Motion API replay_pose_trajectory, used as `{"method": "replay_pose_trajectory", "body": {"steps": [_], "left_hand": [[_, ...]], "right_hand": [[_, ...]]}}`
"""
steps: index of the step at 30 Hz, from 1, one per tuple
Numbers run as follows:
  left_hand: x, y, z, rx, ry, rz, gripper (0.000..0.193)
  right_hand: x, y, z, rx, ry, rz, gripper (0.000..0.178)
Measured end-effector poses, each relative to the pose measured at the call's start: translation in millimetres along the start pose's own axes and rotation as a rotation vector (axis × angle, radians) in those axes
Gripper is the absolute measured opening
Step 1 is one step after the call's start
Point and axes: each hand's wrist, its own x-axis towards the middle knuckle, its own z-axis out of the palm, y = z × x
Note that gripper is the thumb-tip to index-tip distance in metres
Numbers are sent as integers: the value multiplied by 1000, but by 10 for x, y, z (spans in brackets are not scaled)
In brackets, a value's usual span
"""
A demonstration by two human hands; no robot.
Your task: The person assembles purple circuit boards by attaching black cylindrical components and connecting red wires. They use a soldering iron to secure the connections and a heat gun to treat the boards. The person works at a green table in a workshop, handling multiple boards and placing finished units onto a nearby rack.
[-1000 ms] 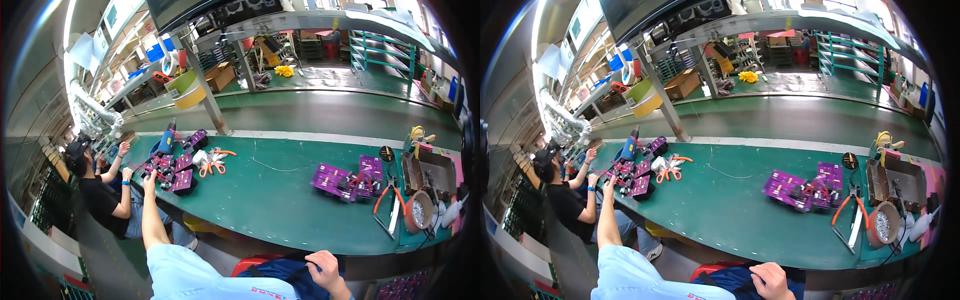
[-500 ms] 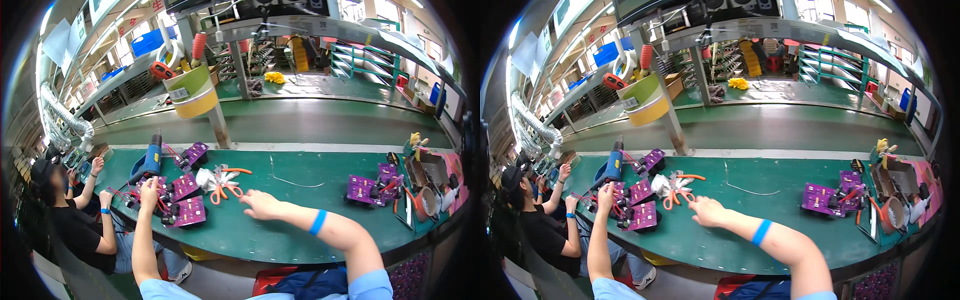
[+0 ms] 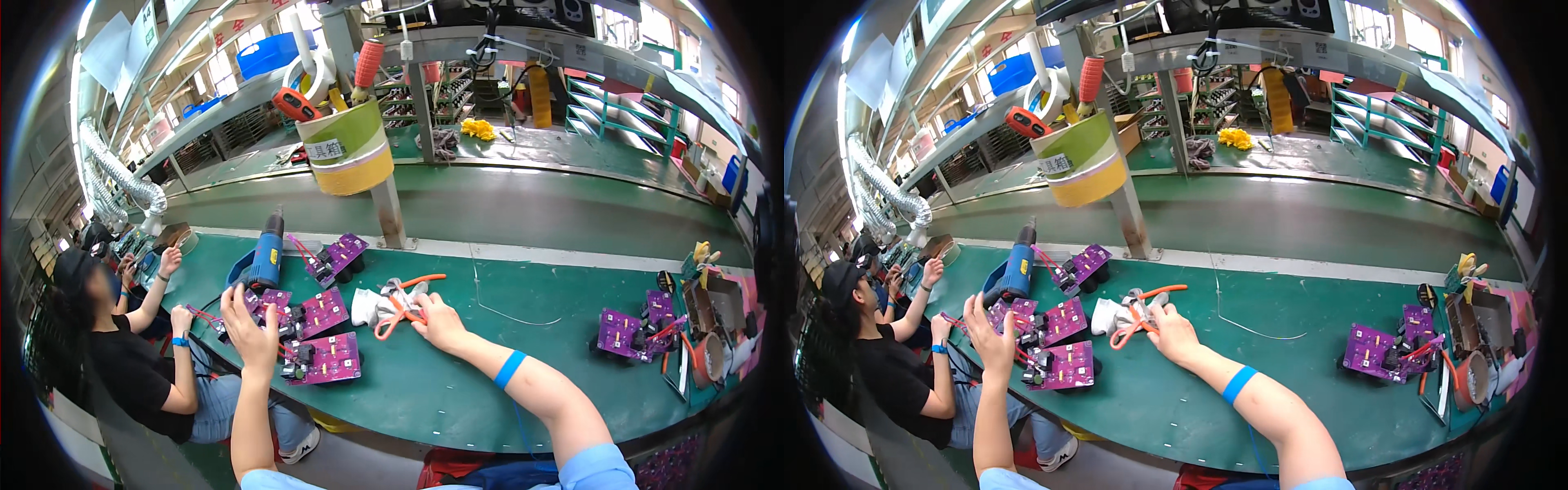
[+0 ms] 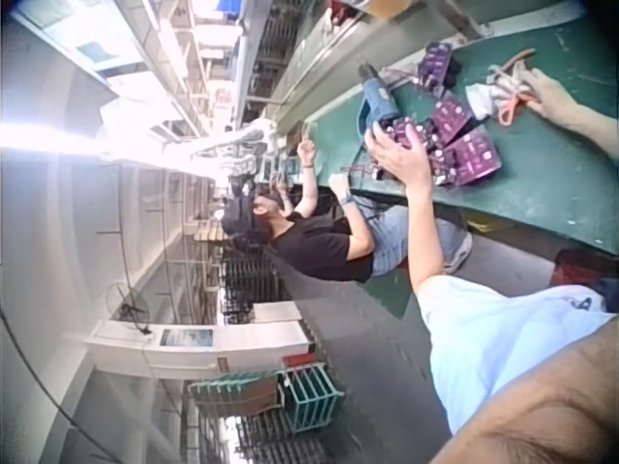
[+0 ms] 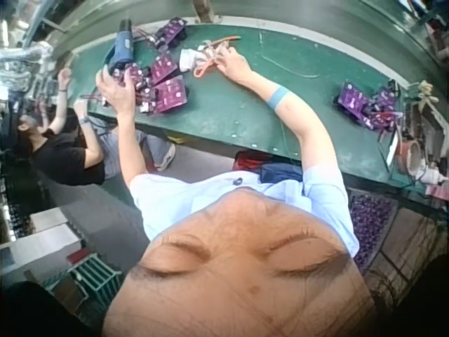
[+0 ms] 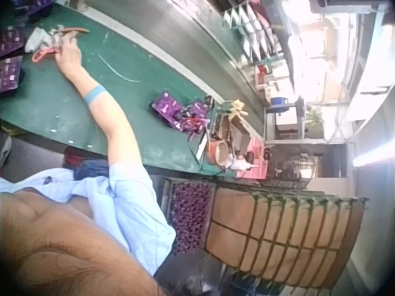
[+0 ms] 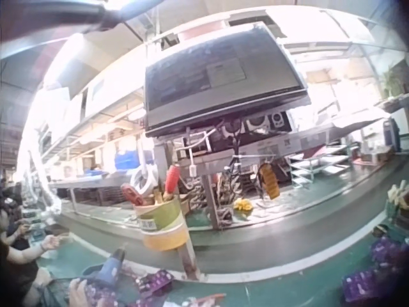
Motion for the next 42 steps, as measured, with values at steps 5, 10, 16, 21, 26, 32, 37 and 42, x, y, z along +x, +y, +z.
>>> {"method": "replay_pose_trajectory", "body": {"steps": [5,10,16,21,26,32,37,42], "left_hand": [[-165,858,210,-469,-786,-13,25],[-161,1362,648,-451,-1295,2,39],[-286,1955,639,-1682,-1248,-795,43],[-149,1936,353,-1419,-1036,-649,32],[774,1775,-151,-1166,-401,-209,11],[2549,870,-227,471,284,484,12],[2939,1128,157,1002,175,591,19],[2885,1220,508,1128,0,597,21]], "right_hand": [[-103,231,-275,158,-150,197,41],[-280,48,-630,462,-11,118,32],[-338,-256,-807,729,328,12,31],[-389,-521,-753,364,458,-322,48],[-461,-844,-1058,367,398,-484,59],[-678,-492,-871,208,268,-534,35],[-849,-470,-893,132,233,-614,30],[-824,-327,-979,66,242,-546,28]]}}
